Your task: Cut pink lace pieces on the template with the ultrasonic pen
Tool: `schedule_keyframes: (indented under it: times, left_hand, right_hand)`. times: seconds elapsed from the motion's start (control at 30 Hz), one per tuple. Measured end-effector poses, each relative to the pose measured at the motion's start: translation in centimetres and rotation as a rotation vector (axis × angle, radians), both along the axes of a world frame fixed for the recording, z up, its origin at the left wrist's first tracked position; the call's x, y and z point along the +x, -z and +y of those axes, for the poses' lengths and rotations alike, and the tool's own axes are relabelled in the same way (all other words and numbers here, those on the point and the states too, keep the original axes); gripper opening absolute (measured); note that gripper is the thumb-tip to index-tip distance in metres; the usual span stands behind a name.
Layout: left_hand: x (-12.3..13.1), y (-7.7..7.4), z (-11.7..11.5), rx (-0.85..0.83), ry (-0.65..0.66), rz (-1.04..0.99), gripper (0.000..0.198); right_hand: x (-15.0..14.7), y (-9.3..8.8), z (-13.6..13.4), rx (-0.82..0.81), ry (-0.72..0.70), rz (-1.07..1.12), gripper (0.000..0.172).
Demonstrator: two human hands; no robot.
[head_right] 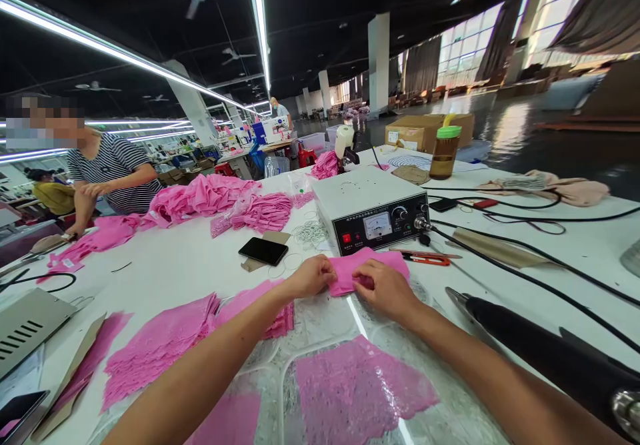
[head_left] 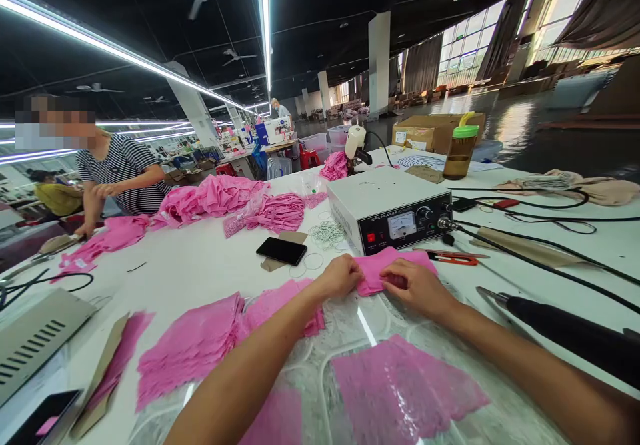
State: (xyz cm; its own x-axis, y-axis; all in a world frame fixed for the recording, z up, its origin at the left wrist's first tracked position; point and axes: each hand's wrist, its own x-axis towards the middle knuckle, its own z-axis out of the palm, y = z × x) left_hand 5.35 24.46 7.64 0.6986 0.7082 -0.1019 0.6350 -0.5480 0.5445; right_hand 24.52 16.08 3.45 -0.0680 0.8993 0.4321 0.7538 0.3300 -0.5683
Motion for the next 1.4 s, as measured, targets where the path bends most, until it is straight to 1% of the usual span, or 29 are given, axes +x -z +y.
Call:
schedule_keyframes:
  times: [0.2, 0.33, 0.4, 0.5, 0.53, 0.6, 0.63, 0.7, 0.77, 0.83, 0.9, 1.0, 1.13, 1.27, 1.4]
  left_hand:
    - [-0.2, -1.4, -0.1, 0.006, 0.0, -0.032, 0.032]
    - [-0.1, -2.8, -0.5, 0.011, -0.006, -0.04, 0.032]
    - [-0.3, -3.7, -1.0, 0.003, -0.007, -0.042, 0.031]
    - [-1.3, -5.0, -2.6, -0.033, -0.004, -0.045, 0.029]
    - [-1.8, -5.4, -3.4, -0.05, -0.002, -0.046, 0.026]
    - [-3.1, -5.8, -5.4, -0.089, -0.001, -0.05, 0.014]
    - [-3.8, -5.9, -6.5, -0.113, -0.001, -0.053, 0.008]
    - [-5.1, -5.7, -8.8, -0.172, 0.0, -0.054, 0.014]
    - [-6.1, -5.0, -10.9, -0.241, 0.012, -0.043, 0.015]
    - [-6.8, -4.2, -12.6, -0.293, 0.03, -0.034, 0.014]
    - [-7.2, -3.5, -13.8, -0.317, 0.04, -0.036, 0.014]
    - [-7.3, -3.2, -14.5, -0.318, 0.044, -0.052, 0.014]
    - [-7.3, -3.4, -14.9, -0.299, 0.075, -0.067, 0.016]
    - [-7.5, -3.3, -15.3, -0.265, 0.119, -0.068, 0.017]
    - [-7.6, -3.2, -15.4, -0.245, 0.136, -0.068, 0.017]
  right_hand:
    - [-0.6, -0.4, -0.2, 0.094, 0.019, -0.078, 0.015]
    - [-0.7, -0.9, 0.0, 0.169, 0.019, -0.136, 0.011]
    - [-0.6, -1.4, -0.5, 0.202, 0.018, -0.157, 0.015]
    - [-0.6, -2.3, -2.4, 0.231, -0.023, -0.177, 0.018]
    - [-0.7, -2.5, -3.3, 0.232, -0.053, -0.182, 0.018]
    - [-0.9, -3.0, -5.5, 0.228, -0.122, -0.193, 0.019]
    - [-1.0, -3.1, -6.7, 0.232, -0.156, -0.197, 0.019]
    - [-1.2, -3.0, -8.9, 0.258, -0.228, -0.202, 0.02]
    - [-1.2, -2.6, -10.7, 0.273, -0.288, -0.211, 0.02]
    - [-0.9, -2.0, -12.0, 0.255, -0.32, -0.226, 0.02]
    - [-0.2, -1.6, -12.7, 0.223, -0.322, -0.226, 0.02]
    - [1.1, -1.5, -13.3, 0.156, -0.292, -0.168, 0.021]
    - [2.6, -1.9, -14.0, -0.018, -0.268, -0.09, 0.017]
    - [3.2, -2.3, -14.4, -0.173, -0.23, -0.091, 0.012]
    - [3.1, -2.5, -14.1, -0.238, -0.23, -0.103, 0.009]
